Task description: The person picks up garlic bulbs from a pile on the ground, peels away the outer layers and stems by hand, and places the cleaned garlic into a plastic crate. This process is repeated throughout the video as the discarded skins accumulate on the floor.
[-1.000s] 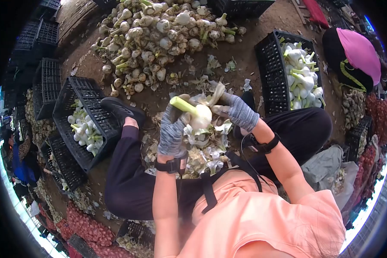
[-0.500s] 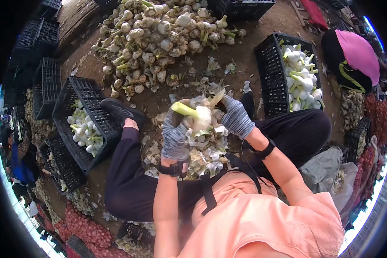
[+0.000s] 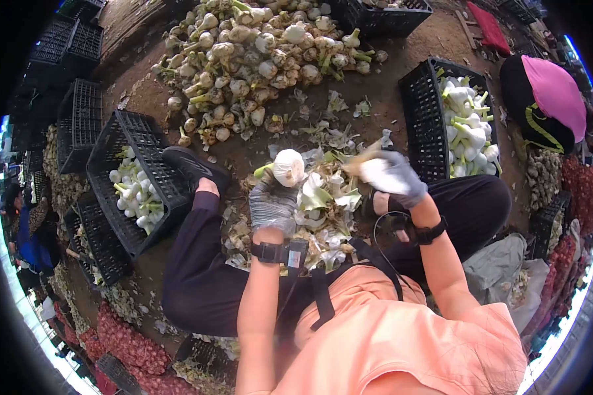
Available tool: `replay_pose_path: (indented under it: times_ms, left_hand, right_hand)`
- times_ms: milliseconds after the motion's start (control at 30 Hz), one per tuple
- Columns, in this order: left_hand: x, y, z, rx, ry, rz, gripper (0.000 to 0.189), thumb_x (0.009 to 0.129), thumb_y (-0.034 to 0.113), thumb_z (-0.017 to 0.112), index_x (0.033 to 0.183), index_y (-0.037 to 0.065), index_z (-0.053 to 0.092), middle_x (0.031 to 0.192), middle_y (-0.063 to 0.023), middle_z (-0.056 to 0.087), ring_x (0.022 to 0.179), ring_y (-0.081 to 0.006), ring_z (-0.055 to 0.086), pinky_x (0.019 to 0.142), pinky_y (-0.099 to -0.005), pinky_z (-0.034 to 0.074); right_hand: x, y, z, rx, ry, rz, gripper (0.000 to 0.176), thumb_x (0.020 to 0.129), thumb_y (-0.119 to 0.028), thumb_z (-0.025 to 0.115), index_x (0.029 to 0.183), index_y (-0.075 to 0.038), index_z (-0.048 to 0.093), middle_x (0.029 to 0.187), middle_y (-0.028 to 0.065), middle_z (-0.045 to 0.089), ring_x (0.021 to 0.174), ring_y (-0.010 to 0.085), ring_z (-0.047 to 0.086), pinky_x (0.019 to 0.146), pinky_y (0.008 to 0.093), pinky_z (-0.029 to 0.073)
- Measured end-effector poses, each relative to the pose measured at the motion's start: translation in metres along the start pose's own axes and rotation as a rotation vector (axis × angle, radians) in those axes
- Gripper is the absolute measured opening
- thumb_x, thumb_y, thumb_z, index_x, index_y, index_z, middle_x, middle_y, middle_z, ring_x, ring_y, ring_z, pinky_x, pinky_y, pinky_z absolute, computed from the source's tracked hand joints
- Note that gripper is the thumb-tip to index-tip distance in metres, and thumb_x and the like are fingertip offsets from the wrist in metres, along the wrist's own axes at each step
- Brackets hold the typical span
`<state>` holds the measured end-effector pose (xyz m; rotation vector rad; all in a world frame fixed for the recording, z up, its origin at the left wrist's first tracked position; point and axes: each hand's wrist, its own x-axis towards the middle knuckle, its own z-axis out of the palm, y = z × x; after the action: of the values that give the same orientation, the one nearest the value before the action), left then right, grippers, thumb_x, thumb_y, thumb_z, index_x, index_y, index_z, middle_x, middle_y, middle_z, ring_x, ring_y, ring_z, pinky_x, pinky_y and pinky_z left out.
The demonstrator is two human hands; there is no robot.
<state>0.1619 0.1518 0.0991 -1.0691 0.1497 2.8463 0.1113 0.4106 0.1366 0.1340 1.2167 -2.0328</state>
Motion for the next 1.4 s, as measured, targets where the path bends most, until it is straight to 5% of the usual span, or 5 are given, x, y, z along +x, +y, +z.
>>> replay_pose_path:
  times_ms: [100,767,1000,1267,1400]
  left_hand:
    - [0.001,-0.006,0.005,-0.033,0.068,0.018,0.027,0.088,0.015,0.048,0.109,-0.001,0.051,0.114,-0.0159,0.053,0.107,-0.0307,0.05,0.092,-0.0483,0.04]
    - [0.013,-0.063,0.001,0.57,0.103,0.287,0.029,0.079,0.023,0.066,0.099,0.005,0.054,0.087,-0.0018,0.058,0.069,-0.0131,0.055,0.063,-0.0265,0.045]
    - [0.091,-0.049,-0.009,1.212,0.139,0.508,0.045,0.073,0.009,0.07,0.111,0.005,0.047,0.089,-0.0047,0.053,0.072,-0.0129,0.051,0.062,-0.0247,0.046]
    - [0.195,0.024,-0.033,2.092,0.41,0.975,0.054,0.068,0.025,0.071,0.115,0.007,0.051,0.11,-0.0224,0.053,0.102,-0.0355,0.05,0.087,-0.0391,0.04]
    - [0.231,0.032,-0.03,2.234,0.23,0.869,0.033,0.073,0.024,0.066,0.1,0.007,0.062,0.094,-0.0179,0.062,0.089,-0.0312,0.058,0.078,-0.0382,0.045]
  right_hand:
    - [0.013,0.022,0.02,-1.796,0.282,-0.164,0.042,0.079,-0.027,0.061,0.112,-0.003,0.051,0.107,0.0199,0.052,0.094,0.034,0.055,0.082,0.0381,0.045]
    - [0.05,0.07,0.031,-0.564,0.267,-0.408,0.054,0.076,-0.019,0.067,0.123,-0.005,0.043,0.108,0.0085,0.055,0.088,0.017,0.057,0.079,0.0268,0.047]
    - [0.012,-0.009,-0.083,0.881,0.452,-0.381,0.058,0.074,-0.034,0.064,0.119,-0.002,0.044,0.105,0.0137,0.054,0.091,0.0288,0.056,0.079,0.0391,0.05]
    - [-0.014,-0.018,-0.133,0.892,0.278,-0.849,0.043,0.082,-0.027,0.056,0.115,0.0,0.049,0.098,0.0098,0.056,0.079,0.0179,0.056,0.069,0.0301,0.049]
    - [0.042,-0.002,-0.079,-0.217,0.749,-0.135,0.021,0.079,-0.012,0.058,0.099,-0.004,0.06,0.08,0.0036,0.059,0.06,0.0121,0.053,0.055,0.0239,0.046]
